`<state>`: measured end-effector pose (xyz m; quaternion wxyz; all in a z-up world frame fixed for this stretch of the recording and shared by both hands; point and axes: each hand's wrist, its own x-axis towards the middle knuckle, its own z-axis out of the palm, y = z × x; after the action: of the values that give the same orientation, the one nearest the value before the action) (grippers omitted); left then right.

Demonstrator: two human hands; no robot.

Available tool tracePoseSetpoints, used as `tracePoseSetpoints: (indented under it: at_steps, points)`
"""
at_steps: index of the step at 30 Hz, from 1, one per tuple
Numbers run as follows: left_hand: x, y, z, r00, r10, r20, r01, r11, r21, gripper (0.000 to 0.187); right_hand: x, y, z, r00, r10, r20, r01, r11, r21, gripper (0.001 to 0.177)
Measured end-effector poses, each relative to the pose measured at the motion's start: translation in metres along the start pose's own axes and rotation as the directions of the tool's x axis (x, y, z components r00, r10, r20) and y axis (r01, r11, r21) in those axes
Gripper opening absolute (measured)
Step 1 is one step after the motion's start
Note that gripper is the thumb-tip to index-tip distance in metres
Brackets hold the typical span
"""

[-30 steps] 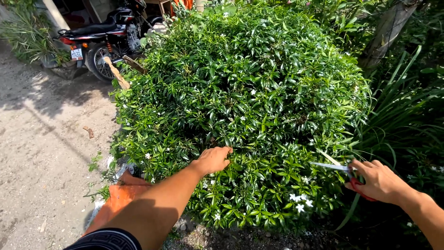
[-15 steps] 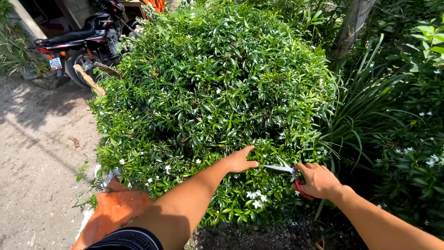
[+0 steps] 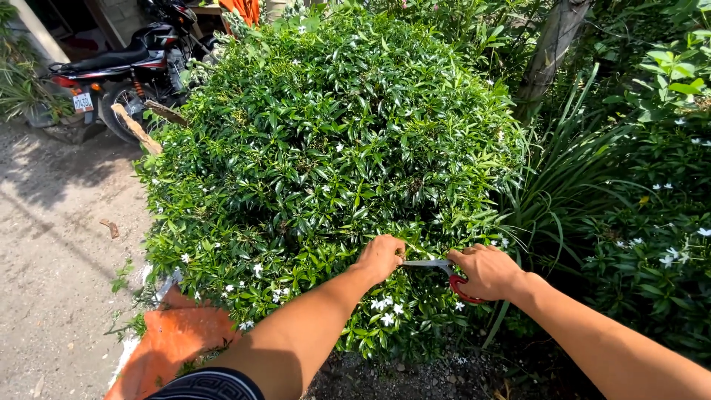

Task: Trimming a green bush with white flowers using a pair of scissors.

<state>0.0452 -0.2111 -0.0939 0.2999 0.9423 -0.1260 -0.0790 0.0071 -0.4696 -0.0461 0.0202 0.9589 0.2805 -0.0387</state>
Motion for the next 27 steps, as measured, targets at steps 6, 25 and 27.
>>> tracePoseSetpoints:
  at_steps: [6, 25, 27]
  points:
    - [-0.013, 0.027, -0.024, 0.993, 0.112, -0.031, -0.11, 0.991, 0.074, 0.004, 0.009, -0.021, -0.054, 0.976, 0.065, 0.206, -0.054, 0.997, -0.056, 0.052]
    - [0.006, 0.003, -0.027, 0.992, -0.12, -0.029, 0.12, 0.993, -0.015, 0.011, -0.005, -0.008, -0.021, 0.995, -0.055, 0.083, 0.038, 0.979, 0.202, 0.033]
    - [-0.001, 0.014, -0.046, 0.95, -0.203, -0.237, 0.185, 0.978, -0.094, 0.011, -0.014, 0.011, -0.012, 0.985, 0.154, 0.075, -0.171, 0.903, 0.395, 0.047]
